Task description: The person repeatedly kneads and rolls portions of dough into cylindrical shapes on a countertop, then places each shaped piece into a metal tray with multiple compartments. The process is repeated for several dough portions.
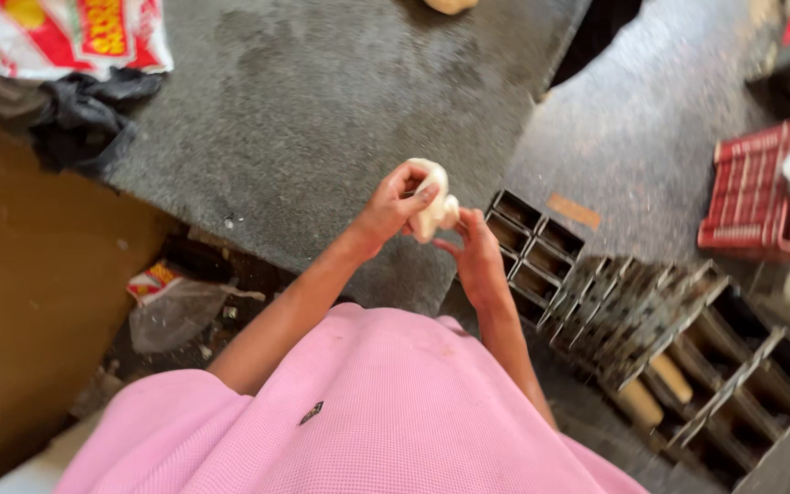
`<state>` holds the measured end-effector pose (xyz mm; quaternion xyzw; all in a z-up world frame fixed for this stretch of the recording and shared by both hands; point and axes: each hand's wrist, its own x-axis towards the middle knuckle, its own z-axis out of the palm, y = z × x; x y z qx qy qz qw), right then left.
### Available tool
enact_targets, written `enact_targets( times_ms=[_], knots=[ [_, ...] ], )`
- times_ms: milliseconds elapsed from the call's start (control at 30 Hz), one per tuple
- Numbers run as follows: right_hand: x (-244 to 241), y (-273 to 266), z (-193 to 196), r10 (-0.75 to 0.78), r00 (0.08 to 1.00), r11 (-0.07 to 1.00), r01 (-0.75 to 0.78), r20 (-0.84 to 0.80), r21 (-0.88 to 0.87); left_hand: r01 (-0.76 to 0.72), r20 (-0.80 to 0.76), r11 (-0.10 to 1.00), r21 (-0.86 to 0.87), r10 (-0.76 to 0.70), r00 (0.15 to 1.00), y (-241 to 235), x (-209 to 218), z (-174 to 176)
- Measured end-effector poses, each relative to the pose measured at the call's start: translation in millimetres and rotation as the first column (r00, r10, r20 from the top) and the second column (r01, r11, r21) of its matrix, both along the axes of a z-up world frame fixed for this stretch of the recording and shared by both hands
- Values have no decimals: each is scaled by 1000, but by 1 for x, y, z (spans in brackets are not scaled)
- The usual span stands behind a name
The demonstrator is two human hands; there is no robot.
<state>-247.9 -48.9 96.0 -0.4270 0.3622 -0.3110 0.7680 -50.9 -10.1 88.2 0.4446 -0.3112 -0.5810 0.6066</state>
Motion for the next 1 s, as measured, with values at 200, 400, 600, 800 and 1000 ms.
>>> enact_targets(
  times_ms=[200, 400, 600, 800, 1000],
  knots=[
    [-8, 5, 33, 38, 994, 952, -4, 106, -306, 145, 67, 986, -78, -140, 988, 3, 0, 74],
    [-14, 13, 60, -78, 934, 991, 110, 350, -73, 41, 264, 977, -209, 16, 964, 13, -16, 86],
    [-26, 11, 60, -61, 919, 995, 27, 390, 93, -12, -477, 993, -119, -47, 878, 42, -45, 75],
    [-20, 0, 45, -42, 999, 994, 42, 5, 100, -311, -143, 949, 54, 316, 938, 48, -33, 56],
    [24, 13, 44, 94, 995, 988, -96, 24, 118, -374, 278, 926, -49, 372, 886, 32, -29, 39]
  ],
)
